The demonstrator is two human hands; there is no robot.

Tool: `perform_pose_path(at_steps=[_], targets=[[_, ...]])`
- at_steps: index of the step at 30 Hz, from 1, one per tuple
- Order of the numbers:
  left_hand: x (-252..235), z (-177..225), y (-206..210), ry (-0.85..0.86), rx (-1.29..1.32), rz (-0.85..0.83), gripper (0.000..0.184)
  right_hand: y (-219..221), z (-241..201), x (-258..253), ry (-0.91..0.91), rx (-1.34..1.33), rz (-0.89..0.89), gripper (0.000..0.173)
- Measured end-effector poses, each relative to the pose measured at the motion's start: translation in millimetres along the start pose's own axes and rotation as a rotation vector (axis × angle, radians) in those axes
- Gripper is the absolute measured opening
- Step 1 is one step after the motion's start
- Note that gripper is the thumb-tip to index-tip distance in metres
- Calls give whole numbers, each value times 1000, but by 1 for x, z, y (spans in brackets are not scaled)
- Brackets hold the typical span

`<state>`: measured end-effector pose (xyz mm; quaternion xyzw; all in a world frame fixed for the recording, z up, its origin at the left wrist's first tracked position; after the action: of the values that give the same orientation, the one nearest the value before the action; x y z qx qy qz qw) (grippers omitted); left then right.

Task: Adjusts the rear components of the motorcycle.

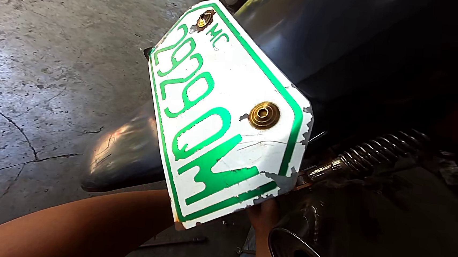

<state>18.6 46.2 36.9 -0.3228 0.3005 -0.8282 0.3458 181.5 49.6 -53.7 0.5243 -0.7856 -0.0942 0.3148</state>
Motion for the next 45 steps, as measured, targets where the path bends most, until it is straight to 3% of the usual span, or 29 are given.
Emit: perform_pose_path(at_steps=[13,27,36,40,43,45], targets=[[-8,-10,8,-15,271,32,34,-3,1,-2,-1,12,-4,32],[-9,-18,11,98,214,76,37,-6,0,0,-1,16,-13,31],[-7,-13,8,82,149,52,45,-5,-1,2,-6,19,-22,32],[-30,-29,33,83,46,270,39,-7,0,0,-8,-5,-27,30],[-10,2,4,-84,41,-8,40,-5,0,0,-13,1,-33,32],[-7,10,-1,-114,48,-42,40,-6,0,0,-20,-7,-28,33]])
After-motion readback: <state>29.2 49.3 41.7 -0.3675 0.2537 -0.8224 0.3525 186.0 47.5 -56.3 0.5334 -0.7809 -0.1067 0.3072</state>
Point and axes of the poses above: each hand's wrist, its own x-axis away from the middle knuckle, its own y-axis out of the palm, z = x × y, the point moved 5 cm from there along -x, towards the middle knuckle, and after that the axes turned 4 degrees about -y, right-handed, at the moved point
